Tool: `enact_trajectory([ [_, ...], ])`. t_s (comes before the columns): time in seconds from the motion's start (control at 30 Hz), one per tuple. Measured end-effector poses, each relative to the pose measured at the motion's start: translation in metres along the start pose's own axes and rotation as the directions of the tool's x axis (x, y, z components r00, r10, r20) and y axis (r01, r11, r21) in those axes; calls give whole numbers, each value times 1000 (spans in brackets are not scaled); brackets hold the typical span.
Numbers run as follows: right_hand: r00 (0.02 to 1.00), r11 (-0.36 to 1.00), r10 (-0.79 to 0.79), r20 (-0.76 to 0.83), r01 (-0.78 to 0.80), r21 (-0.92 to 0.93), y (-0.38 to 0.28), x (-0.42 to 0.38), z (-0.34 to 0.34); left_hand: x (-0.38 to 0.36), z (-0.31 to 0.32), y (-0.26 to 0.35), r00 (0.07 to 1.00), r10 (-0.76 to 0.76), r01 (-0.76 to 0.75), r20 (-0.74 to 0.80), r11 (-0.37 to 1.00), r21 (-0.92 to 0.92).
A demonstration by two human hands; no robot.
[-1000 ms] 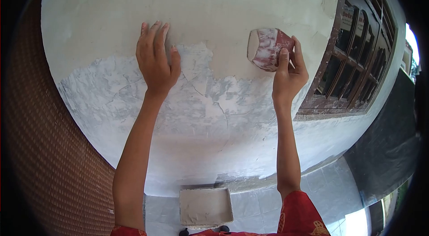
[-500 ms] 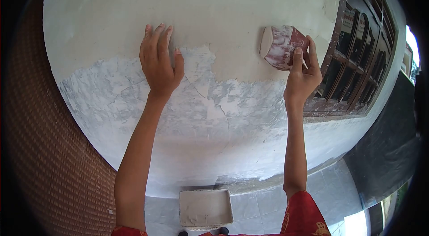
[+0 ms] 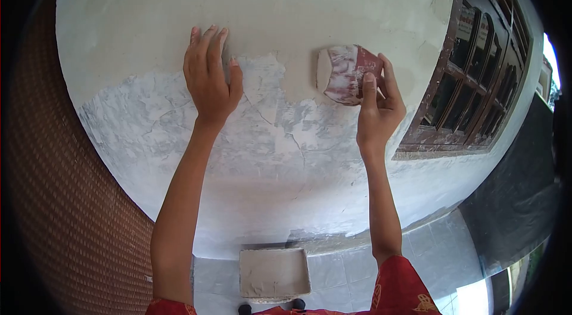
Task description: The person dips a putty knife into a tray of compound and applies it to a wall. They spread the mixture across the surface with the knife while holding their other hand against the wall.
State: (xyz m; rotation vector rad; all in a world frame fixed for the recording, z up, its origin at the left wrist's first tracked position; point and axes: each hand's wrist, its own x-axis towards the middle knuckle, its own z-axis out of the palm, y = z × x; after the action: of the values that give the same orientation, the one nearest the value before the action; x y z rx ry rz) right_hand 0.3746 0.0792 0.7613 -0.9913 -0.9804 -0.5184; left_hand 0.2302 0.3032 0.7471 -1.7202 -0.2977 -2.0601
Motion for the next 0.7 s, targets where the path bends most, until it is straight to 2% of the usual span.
enact_trajectory([
  [0.07,992,987,-91,90,102,-128,16,-15,25,0,0,-2,1000,-1,1,-2,1000,-8],
  [0.13,989,976,-107,99,124,-182,25,-17,31,0,0,-2,1000,4,-4,-7,1000,-8],
  [0.23,996,984,-87,-33,81,-161,30,1,-2,0,2,-4,1000,4,-4,-14,1000,17],
  [0.27,998,995,-26,-56,21,-96,26,7,-15,0,2,-3,1000,9,-9,-20,1000,9],
  [0.3,993,988,-87,-85,75,-133,35,14,-30,-1,3,-3,1000,14,-14,-26,1000,0],
  [0.33,991,990,-53,-122,36,-133,18,16,-33,-1,2,-4,1000,11,-11,-26,1000,1],
  [0.4,992,998,-19,-124,12,-59,12,22,-31,-1,2,-2,1000,10,-10,-14,1000,13],
  [0.47,998,999,-26,-58,24,-35,3,20,-9,-1,2,-4,1000,11,-11,-14,1000,11],
  [0.53,999,999,-36,25,37,-38,0,17,18,0,3,-2,1000,10,-10,-21,1000,13],
  [0.6,998,990,-56,39,60,-128,8,23,25,0,2,-3,1000,12,-12,-23,1000,5],
  [0.67,997,986,-67,-44,59,-155,13,34,9,-1,1,-2,1000,10,-10,-16,1000,7],
  [0.7,995,996,-22,-99,14,-88,9,38,-1,-1,2,-2,1000,5,-5,-12,1000,4],
])
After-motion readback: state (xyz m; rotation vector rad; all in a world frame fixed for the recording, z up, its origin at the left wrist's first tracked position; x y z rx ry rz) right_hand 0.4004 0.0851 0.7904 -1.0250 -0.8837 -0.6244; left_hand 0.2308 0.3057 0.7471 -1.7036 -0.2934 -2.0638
